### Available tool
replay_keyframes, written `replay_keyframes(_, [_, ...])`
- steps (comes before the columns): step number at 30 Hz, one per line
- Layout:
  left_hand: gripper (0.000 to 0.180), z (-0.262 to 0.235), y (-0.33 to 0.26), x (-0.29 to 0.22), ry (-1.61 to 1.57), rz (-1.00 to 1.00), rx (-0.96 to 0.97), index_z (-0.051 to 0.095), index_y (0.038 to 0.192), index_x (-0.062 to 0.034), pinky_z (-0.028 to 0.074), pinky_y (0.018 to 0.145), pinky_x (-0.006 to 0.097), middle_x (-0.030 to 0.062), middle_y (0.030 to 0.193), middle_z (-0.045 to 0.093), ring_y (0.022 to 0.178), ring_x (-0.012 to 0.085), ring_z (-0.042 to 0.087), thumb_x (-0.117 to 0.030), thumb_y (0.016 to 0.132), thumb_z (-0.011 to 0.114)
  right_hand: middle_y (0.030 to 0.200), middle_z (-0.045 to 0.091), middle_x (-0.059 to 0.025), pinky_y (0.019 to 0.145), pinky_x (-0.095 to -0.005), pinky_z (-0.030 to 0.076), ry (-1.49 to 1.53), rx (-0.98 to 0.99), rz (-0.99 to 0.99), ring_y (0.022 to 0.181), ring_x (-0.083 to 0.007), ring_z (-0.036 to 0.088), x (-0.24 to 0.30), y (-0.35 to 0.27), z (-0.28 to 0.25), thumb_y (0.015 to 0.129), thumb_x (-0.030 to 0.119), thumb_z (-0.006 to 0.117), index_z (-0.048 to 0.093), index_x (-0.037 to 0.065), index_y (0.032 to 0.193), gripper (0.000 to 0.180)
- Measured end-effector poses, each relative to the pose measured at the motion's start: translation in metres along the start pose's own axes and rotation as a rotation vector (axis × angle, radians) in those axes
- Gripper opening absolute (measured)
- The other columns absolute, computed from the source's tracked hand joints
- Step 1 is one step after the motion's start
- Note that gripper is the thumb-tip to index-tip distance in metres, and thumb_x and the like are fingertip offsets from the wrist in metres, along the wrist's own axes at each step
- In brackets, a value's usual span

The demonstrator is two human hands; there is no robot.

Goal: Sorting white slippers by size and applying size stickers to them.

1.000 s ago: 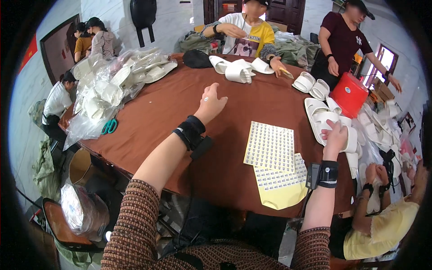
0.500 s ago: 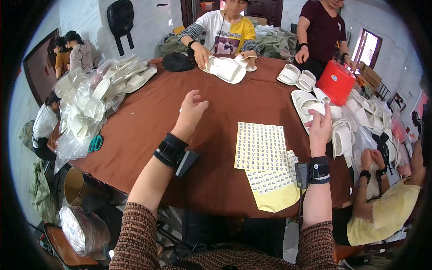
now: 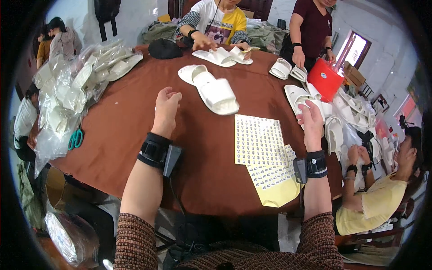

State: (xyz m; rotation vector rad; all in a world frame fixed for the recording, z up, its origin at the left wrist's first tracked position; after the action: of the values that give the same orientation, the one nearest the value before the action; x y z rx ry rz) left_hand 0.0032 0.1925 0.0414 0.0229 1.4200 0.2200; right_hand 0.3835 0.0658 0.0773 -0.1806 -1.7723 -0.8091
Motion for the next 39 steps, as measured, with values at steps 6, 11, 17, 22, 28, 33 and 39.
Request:
replay_keyframes(6, [0.052, -0.001, 0.003, 0.011, -0.006, -0.110, 0.029, 0.040, 0.132, 0.0038, 0.046, 0.074, 0.030, 0.0090, 0.112, 0.052, 0.091, 0.0162, 0.054, -0.013, 0.087, 0.059, 0.109, 0.062, -0.0103, 0.071, -0.0229, 0.047, 0.018, 0.263, -0.090, 0.080, -0.0113, 0.059, 0.045, -0.005, 0.030, 0.094, 0.018, 0.055, 0.051, -0.001, 0.124, 0.036])
replay_keyframes(11, [0.055, 0.005, -0.003, 0.012, 0.016, -0.137, 0.027, 0.039, 0.133, 0.0049, 0.046, 0.072, 0.029, 0.0098, 0.111, 0.052, 0.089, 0.0154, 0.053, -0.013, 0.086, 0.060, 0.113, 0.062, -0.0176, 0.081, -0.0320, 0.051, -0.273, 0.528, -0.263, 0.092, -0.0211, 0.064, 0.056, 0.002, 0.086, 0.087, 0.015, 0.063, 0.050, -0.003, 0.124, 0.043])
replay_keyframes(17, [0.058, 0.009, -0.004, 0.010, 0.023, -0.138, 0.048, 0.036, 0.134, 0.0084, 0.046, 0.070, 0.028, 0.0078, 0.104, 0.053, 0.085, 0.0135, 0.052, -0.014, 0.085, 0.060, 0.119, 0.058, -0.0204, 0.090, -0.0406, 0.046, -0.502, 0.719, -0.561, 0.103, -0.0335, 0.059, 0.038, 0.031, 0.162, 0.081, 0.013, 0.064, 0.050, -0.001, 0.124, 0.047])
replay_keyframes(22, [0.057, 0.003, -0.003, 0.011, -0.016, -0.099, 0.045, 0.037, 0.132, 0.0086, 0.045, 0.069, 0.026, 0.0065, 0.099, 0.053, 0.081, 0.0124, 0.052, -0.013, 0.085, 0.060, 0.126, 0.053, -0.0170, 0.094, -0.0412, 0.043, -0.701, 0.767, -0.647, 0.110, -0.0344, 0.052, 0.033, 0.042, 0.211, 0.083, 0.018, 0.061, 0.050, 0.003, 0.125, 0.047])
replay_keyframes(28, [0.058, 0.004, -0.005, 0.005, -0.021, -0.132, 0.080, 0.036, 0.132, 0.0083, 0.045, 0.071, 0.027, 0.0068, 0.100, 0.053, 0.082, 0.0116, 0.052, -0.012, 0.084, 0.060, 0.117, 0.058, -0.0196, 0.094, -0.0440, 0.043, -0.943, 0.869, -0.585, 0.107, -0.0376, 0.055, 0.021, 0.061, 0.212, 0.078, 0.025, 0.065, 0.060, 0.004, 0.116, 0.044])
replay_keyframes(33, [0.056, 0.005, -0.009, 0.000, -0.009, -0.121, 0.086, 0.037, 0.132, 0.0071, 0.045, 0.072, 0.028, 0.0068, 0.102, 0.053, 0.084, 0.0128, 0.053, -0.013, 0.084, 0.059, 0.087, 0.065, -0.0238, 0.076, -0.0375, 0.051, -0.644, 0.837, -0.448, 0.084, -0.0322, 0.066, 0.039, 0.088, 0.173, 0.074, 0.024, 0.068, 0.066, -0.004, 0.096, 0.035])
replay_keyframes(39, [0.053, 0.005, -0.006, 0.006, 0.039, -0.115, 0.134, 0.039, 0.131, 0.0055, 0.047, 0.074, 0.029, 0.0077, 0.104, 0.054, 0.087, 0.0146, 0.054, -0.013, 0.086, 0.059, 0.082, 0.067, -0.0146, 0.069, -0.0339, 0.049, -0.439, 0.646, -0.290, 0.076, -0.0200, 0.063, 0.056, 0.103, 0.133, 0.080, 0.026, 0.069, 0.065, -0.006, 0.094, 0.035])
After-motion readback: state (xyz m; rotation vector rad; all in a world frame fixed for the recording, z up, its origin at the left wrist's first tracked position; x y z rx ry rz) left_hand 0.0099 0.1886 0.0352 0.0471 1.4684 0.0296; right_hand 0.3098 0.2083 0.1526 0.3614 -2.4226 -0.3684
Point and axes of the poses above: each hand's wrist, its own y-axis towards the middle knuckle, its own z-axis out of the palm, x = y × z, the point moved 1 cm from there along y, towards the middle knuckle
